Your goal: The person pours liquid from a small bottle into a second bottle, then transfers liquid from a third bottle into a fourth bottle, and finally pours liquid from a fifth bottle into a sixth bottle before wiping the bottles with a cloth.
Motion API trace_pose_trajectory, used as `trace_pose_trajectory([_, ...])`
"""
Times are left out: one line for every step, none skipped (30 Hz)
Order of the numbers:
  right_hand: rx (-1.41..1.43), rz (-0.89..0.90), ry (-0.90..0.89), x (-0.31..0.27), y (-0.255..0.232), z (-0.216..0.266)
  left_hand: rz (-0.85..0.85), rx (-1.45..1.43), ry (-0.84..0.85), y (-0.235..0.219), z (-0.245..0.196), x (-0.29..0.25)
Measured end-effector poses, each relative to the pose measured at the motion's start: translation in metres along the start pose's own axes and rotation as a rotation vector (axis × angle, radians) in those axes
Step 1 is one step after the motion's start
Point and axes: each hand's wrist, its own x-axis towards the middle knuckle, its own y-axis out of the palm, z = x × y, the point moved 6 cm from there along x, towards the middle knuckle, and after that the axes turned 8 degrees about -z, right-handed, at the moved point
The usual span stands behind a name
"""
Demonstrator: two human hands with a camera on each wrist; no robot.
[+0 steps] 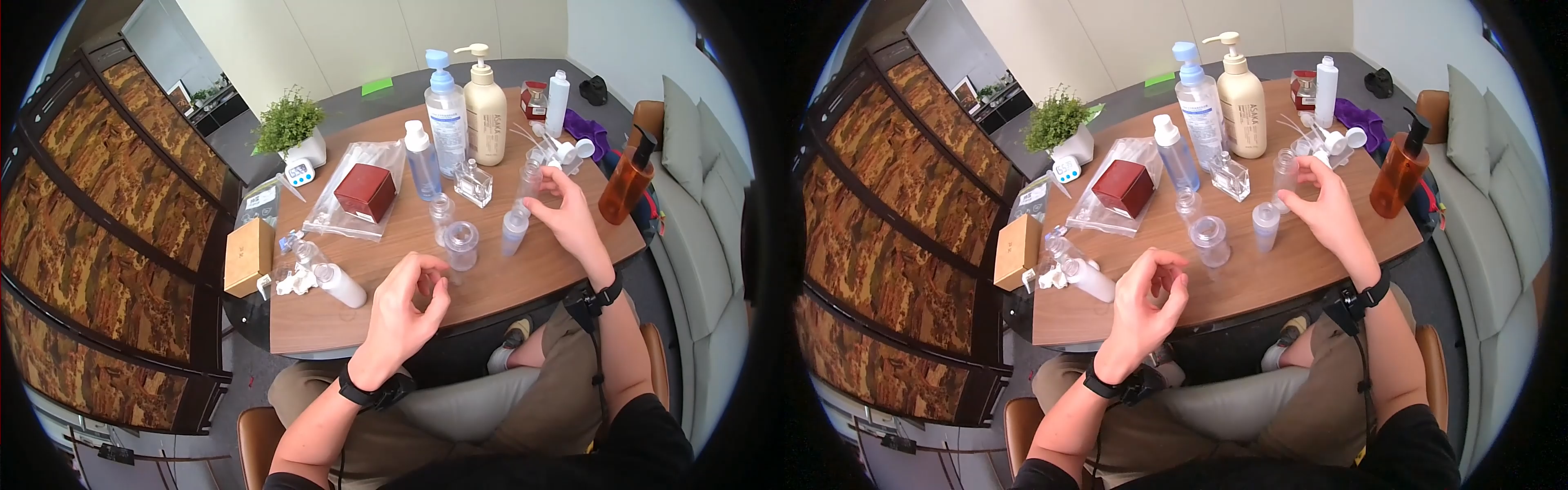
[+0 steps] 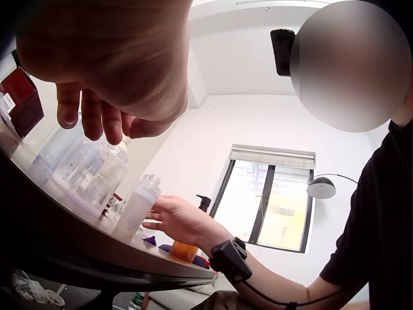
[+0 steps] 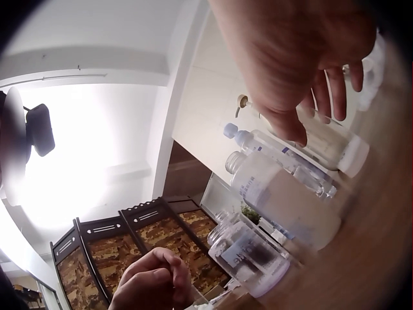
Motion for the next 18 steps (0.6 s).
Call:
trace_pose_trajectory([-0.015,0.028,0.016,0.001,0.001,0.001,0.001,0.005,0.006,0.0,-0.001,0.0])
trace_pose_trajectory([-0.029,0.056,0.032,0.001,0.001,0.001,0.004,0.004,0.006,0.001,0.0,0.0])
trace_pose_trajectory([-0.031,0.054,0.034,0.001,0.0,0.0,0.0,0.005,0.007,0.001,0.0,0.0])
trace_pose_trajectory([-0.06,0.023,0.033,0.001,-0.003,-0.001,-0.004,0.006,0.007,0.001,0.0,0.0])
trace_pose_trajectory([-0.089,-0.007,0.031,0.002,-0.005,-0.002,-0.004,0.006,0.008,0.001,0.0,0.0])
trace_pose_trajectory([-0.089,-0.007,0.029,0.002,-0.006,0.002,-0.007,0.005,0.008,0.0,0.0,0.0])
trace_pose_trajectory([-0.12,-0.101,-0.039,0.002,-0.013,0.014,-0.011,0.004,0.007,-0.001,0.0,0.0])
trace_pose_trajectory([-0.15,-0.193,-0.11,0.002,-0.02,0.028,-0.017,0.005,0.007,-0.002,-0.001,0.0])
trace_pose_trajectory([-0.095,-0.255,-0.186,-0.001,-0.024,0.046,-0.024,0.003,0.016,-0.003,-0.003,0.001])
trace_pose_trajectory([-0.093,-0.25,-0.189,-0.003,-0.025,0.057,-0.031,0.001,0.024,-0.004,-0.005,0.001])
trace_pose_trajectory([-0.033,-0.246,-0.22,-0.007,-0.028,0.068,-0.038,0.002,0.022,-0.006,-0.006,0.002])
trace_pose_trajectory([0.029,-0.242,-0.249,-0.012,-0.029,0.08,-0.046,-0.015,0.04,-0.007,-0.009,0.002])
trace_pose_trajectory([0.166,-0.204,-0.23,-0.02,-0.022,0.093,-0.051,-0.033,0.058,-0.008,-0.011,0.002])
trace_pose_trajectory([0.167,-0.201,-0.231,-0.029,-0.017,0.104,-0.054,-0.032,0.057,-0.009,-0.01,0.002])
trace_pose_trajectory([0.247,-0.08,-0.186,-0.038,-0.006,0.111,-0.049,-0.036,0.093,-0.01,-0.012,0.002])
trace_pose_trajectory([0.325,0.04,-0.138,-0.047,0.005,0.117,-0.042,-0.041,0.129,-0.01,-0.014,0.002])
trace_pose_trajectory([0.28,0.13,-0.147,-0.055,0.017,0.123,-0.04,-0.042,0.127,-0.01,-0.014,0.002])
trace_pose_trajectory([0.235,0.218,-0.154,-0.062,0.027,0.128,-0.035,-0.048,0.142,-0.01,-0.016,0.002])
